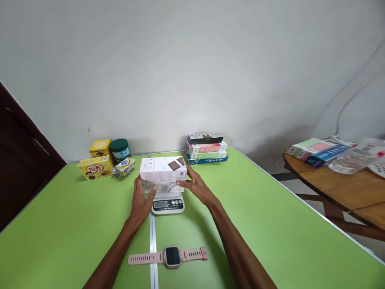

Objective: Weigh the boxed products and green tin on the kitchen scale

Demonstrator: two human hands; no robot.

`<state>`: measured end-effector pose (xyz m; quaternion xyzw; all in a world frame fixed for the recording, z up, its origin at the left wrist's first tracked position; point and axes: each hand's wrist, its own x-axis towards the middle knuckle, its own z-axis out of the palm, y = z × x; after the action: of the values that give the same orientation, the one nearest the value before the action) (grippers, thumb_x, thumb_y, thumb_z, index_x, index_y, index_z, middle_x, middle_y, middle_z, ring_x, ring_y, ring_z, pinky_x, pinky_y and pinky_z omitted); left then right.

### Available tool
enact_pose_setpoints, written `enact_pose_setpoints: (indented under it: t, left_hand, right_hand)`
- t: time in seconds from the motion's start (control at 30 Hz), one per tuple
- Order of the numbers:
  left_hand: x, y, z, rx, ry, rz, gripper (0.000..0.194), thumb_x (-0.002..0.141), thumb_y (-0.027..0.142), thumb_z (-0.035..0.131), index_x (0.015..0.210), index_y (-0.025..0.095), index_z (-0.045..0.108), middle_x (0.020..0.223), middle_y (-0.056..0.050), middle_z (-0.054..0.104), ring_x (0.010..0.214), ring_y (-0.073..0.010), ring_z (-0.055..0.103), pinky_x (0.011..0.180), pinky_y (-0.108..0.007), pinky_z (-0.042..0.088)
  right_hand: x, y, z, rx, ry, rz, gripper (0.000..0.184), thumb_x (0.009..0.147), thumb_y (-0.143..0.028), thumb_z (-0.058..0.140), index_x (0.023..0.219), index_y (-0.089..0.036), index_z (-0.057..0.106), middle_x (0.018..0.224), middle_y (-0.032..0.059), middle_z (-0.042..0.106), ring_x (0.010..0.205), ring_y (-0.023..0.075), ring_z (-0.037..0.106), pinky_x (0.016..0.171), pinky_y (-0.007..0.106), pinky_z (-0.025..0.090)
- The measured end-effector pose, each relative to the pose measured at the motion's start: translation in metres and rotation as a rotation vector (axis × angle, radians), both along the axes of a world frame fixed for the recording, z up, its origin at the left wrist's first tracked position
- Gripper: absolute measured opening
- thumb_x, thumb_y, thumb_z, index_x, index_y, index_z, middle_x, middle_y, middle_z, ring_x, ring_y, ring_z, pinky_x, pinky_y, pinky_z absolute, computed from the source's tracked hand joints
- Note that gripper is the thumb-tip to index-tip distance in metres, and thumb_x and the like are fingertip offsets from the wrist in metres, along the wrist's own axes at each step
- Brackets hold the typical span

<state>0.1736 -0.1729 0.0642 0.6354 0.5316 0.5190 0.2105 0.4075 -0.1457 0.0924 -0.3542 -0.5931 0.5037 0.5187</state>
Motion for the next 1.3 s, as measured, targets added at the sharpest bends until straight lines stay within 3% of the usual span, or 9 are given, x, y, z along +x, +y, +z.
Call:
enact_pose_setpoints:
  t: [0.17, 0.27, 0.4, 0.5, 0.67, 0.8, 0.9, 1.1, 1.3]
  left_hand:
    - [-0.011, -0.003, -0.010, -0.078, -0.063, -0.034, 0.070, 0.096, 0.053, 0.056, 0.153, 0.020, 0.034, 0.155, -0.018, 0.045, 0.143, -0.0296, 0.047, 0.120, -0.051, 0.035]
    - [-0.025, -0.002, -0.029, -0.179, -0.179, -0.034, 0.076, 0.099, 0.063, 0.045, 0.159, 0.019, 0.027, 0.163, -0.019, 0.036, 0.150, -0.0295, 0.040, 0.125, -0.050, 0.029]
    - [-0.040, 0.005, -0.053, -0.284, -0.303, 0.030, 0.080, 0.097, 0.071, 0.039, 0.157, 0.019, 0.032, 0.161, -0.019, 0.042, 0.147, -0.0304, 0.045, 0.125, -0.049, 0.032]
    - [-0.041, 0.009, -0.058, -0.297, -0.312, 0.029, 0.076, 0.097, 0.071, 0.041, 0.155, 0.022, 0.037, 0.159, -0.017, 0.046, 0.146, -0.0301, 0.047, 0.125, -0.049, 0.033]
    - [-0.035, 0.002, -0.053, -0.266, -0.228, 0.003, 0.073, 0.096, 0.069, 0.045, 0.155, 0.025, 0.040, 0.162, -0.013, 0.044, 0.148, -0.0315, 0.045, 0.126, -0.052, 0.031]
    - [-0.028, 0.000, -0.039, -0.227, -0.164, -0.008, 0.077, 0.095, 0.069, 0.046, 0.157, 0.025, 0.036, 0.164, -0.013, 0.040, 0.149, -0.0340, 0.042, 0.127, -0.056, 0.028]
    - [-0.025, 0.011, -0.017, -0.196, -0.109, -0.043, 0.082, 0.089, 0.069, 0.057, 0.156, 0.025, 0.037, 0.162, -0.014, 0.043, 0.147, -0.0355, 0.044, 0.126, -0.056, 0.030]
    - [-0.040, 0.056, 0.028, -0.339, 0.041, -0.211, 0.087, 0.061, 0.060, 0.087, 0.135, 0.022, 0.060, 0.127, -0.014, 0.073, 0.126, -0.0410, 0.063, 0.113, -0.062, 0.044]
    - [-0.022, 0.065, 0.071, -0.302, 0.186, -0.372, 0.077, 0.069, 0.049, 0.085, 0.135, 0.022, 0.057, 0.138, -0.014, 0.068, 0.125, -0.0381, 0.066, 0.103, -0.057, 0.055]
  right_hand:
    - [0.012, 0.000, -0.030, -0.036, 0.031, -0.025, 0.089, 0.075, -0.045, 0.085, 0.154, -0.031, 0.045, 0.153, 0.0107, 0.055, 0.143, 0.0303, 0.049, 0.111, 0.053, 0.047]
    - [0.014, -0.005, -0.062, -0.134, 0.118, -0.189, 0.077, 0.084, -0.062, 0.073, 0.148, -0.024, 0.052, 0.150, 0.0155, 0.058, 0.140, 0.0307, 0.054, 0.114, 0.054, 0.044]
    - [0.007, -0.011, -0.091, -0.196, 0.110, -0.438, 0.067, 0.092, -0.072, 0.055, 0.130, -0.018, 0.066, 0.129, 0.0187, 0.071, 0.118, 0.0335, 0.069, 0.108, 0.056, 0.048]
    - [0.002, -0.011, -0.093, -0.162, 0.030, -0.497, 0.067, 0.095, -0.073, 0.048, 0.129, -0.019, 0.068, 0.125, 0.0168, 0.074, 0.112, 0.0336, 0.071, 0.103, 0.055, 0.052]
    - [-0.001, -0.017, -0.081, -0.036, -0.113, -0.479, 0.059, 0.100, -0.067, 0.042, 0.131, -0.025, 0.069, 0.135, 0.0124, 0.069, 0.129, 0.0323, 0.062, 0.110, 0.053, 0.048]
    - [-0.009, -0.025, -0.073, 0.092, -0.160, -0.485, 0.053, 0.101, -0.059, 0.046, 0.140, -0.026, 0.062, 0.141, 0.0110, 0.065, 0.131, 0.0311, 0.060, 0.110, 0.049, 0.049]
    - [-0.018, -0.028, -0.068, 0.147, -0.189, -0.462, 0.054, 0.098, -0.054, 0.055, 0.145, -0.029, 0.057, 0.140, 0.0099, 0.064, 0.128, 0.0309, 0.061, 0.104, 0.046, 0.054]
    - [-0.028, -0.024, -0.069, 0.228, -0.228, -0.466, 0.050, 0.093, -0.040, 0.066, 0.141, -0.029, 0.059, 0.130, 0.0095, 0.067, 0.123, 0.0299, 0.063, 0.103, 0.044, 0.054]
    - [-0.019, -0.015, -0.067, 0.251, -0.188, -0.522, 0.039, 0.095, -0.038, 0.063, 0.131, -0.024, 0.062, 0.123, 0.0095, 0.070, 0.113, 0.0266, 0.066, 0.098, 0.041, 0.055]
